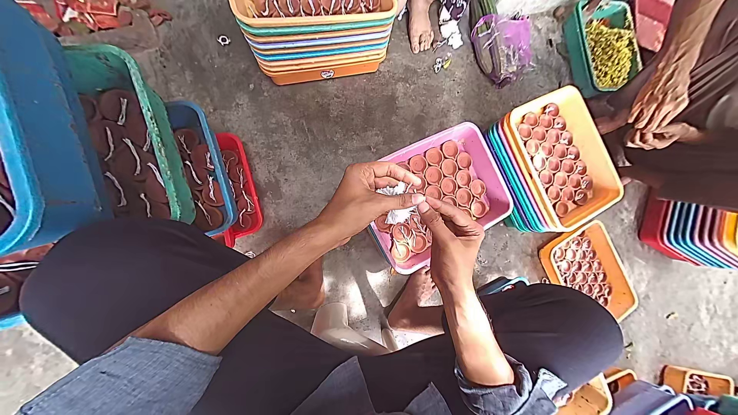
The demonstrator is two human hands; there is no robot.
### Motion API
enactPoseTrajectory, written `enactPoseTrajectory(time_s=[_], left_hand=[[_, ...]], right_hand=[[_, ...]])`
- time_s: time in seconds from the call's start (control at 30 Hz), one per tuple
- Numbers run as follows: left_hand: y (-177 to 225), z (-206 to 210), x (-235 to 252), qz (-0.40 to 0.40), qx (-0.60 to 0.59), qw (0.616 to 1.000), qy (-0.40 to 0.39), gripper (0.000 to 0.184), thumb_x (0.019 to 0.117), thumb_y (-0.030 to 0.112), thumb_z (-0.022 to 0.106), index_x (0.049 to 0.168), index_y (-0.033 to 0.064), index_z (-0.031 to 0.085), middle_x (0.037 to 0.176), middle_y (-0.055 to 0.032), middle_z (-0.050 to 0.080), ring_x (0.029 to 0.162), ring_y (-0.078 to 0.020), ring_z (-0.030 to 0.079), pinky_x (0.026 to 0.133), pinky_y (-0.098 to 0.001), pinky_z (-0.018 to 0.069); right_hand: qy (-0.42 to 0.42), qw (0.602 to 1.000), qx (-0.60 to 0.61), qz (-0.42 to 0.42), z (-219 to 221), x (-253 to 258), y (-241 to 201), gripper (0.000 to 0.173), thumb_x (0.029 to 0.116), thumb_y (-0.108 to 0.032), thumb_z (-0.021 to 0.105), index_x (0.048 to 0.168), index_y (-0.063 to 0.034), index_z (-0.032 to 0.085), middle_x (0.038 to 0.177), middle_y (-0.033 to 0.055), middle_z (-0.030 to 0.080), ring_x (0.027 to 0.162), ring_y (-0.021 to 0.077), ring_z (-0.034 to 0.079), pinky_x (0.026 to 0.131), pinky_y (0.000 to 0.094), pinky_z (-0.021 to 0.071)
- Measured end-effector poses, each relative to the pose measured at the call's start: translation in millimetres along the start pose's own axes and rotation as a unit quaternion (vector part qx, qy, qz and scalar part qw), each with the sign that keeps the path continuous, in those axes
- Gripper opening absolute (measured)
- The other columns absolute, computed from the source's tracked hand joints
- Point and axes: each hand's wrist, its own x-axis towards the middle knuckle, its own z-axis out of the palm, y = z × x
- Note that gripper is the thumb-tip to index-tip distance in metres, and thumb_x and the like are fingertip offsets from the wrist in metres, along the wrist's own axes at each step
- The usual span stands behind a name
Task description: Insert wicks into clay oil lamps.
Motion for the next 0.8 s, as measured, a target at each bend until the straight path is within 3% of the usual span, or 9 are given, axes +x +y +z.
enactPoseTrajectory(time_s=[0.17,0.33,0.5,0.6,0.67,0.8], left_hand=[[-0.8,-1.6,-0.8,0.007,0.009,1.0,-0.026,0.022,0.0891,0.002,0.078,0.11,-0.0027,0.074,0.095,-0.0117,0.076,0.088,-0.0182,0.074,0.081,-0.0304,0.0632],[-2.2,-0.9,-0.8,0.024,0.024,0.999,-0.03,0.016,0.0917,0.002,0.075,0.107,-0.0017,0.076,0.098,-0.0106,0.076,0.09,-0.0164,0.073,0.083,-0.0296,0.0621],[-2.5,0.0,-0.3,0.054,0.039,0.997,-0.029,0.015,0.0918,0.001,0.074,0.106,-0.001,0.077,0.102,-0.0088,0.076,0.094,-0.0158,0.073,0.087,-0.0295,0.0612],[-4.0,-0.7,-0.6,0.051,0.041,0.997,-0.044,0.013,0.0921,0.002,0.075,0.104,-0.0004,0.076,0.098,-0.0095,0.076,0.09,-0.0161,0.073,0.083,-0.0296,0.0619],[-5.7,-0.6,-0.5,0.052,0.036,0.997,-0.051,0.011,0.0925,0.002,0.074,0.103,-0.0005,0.076,0.096,-0.0097,0.075,0.088,-0.0159,0.072,0.08,-0.0293,0.0616],[-7.1,0.6,-1.5,0.045,0.024,0.997,-0.053,0.011,0.0926,0.001,0.073,0.103,-0.0002,0.075,0.101,-0.0084,0.074,0.095,-0.0157,0.07,0.087,-0.0299,0.0594]], right_hand=[[0.001,0.991,-0.086,-0.101,-2.3,2.0,1.1,0.014,0.0878,0.002,0.078,0.102,0.0016,0.079,0.094,0.0122,0.076,0.08,0.0183,0.072,0.073,0.0321,0.0624],[0.001,0.99,-0.1,-0.103,-2.7,1.3,0.1,0.012,0.0882,0.001,0.076,0.1,0.0002,0.078,0.091,0.0107,0.073,0.08,0.0188,0.069,0.071,0.0314,0.0609],[-0.01,1.0,-0.01,-0.015,-2.3,1.7,-3.3,0.011,0.0921,-0.002,0.074,0.102,0.0002,0.078,0.099,0.0122,0.073,0.086,0.0172,0.07,0.078,0.0318,0.0607],[-0.015,0.999,0.026,0.021,-2.0,1.7,-3.9,0.01,0.0927,-0.004,0.074,0.101,-0.0006,0.078,0.103,0.013,0.073,0.094,0.0188,0.069,0.084,0.0341,0.0598],[-0.01,0.998,0.042,0.035,-0.5,1.0,-4.3,0.009,0.0922,-0.004,0.074,0.1,-0.001,0.078,0.102,0.0126,0.073,0.093,0.0185,0.069,0.084,0.0349,0.0595],[-0.027,0.994,0.085,0.062,0.0,0.5,-3.3,0.01,0.0932,-0.005,0.074,0.101,-0.0021,0.078,0.103,0.0115,0.073,0.093,0.0171,0.069,0.086,0.0362,0.0595]])
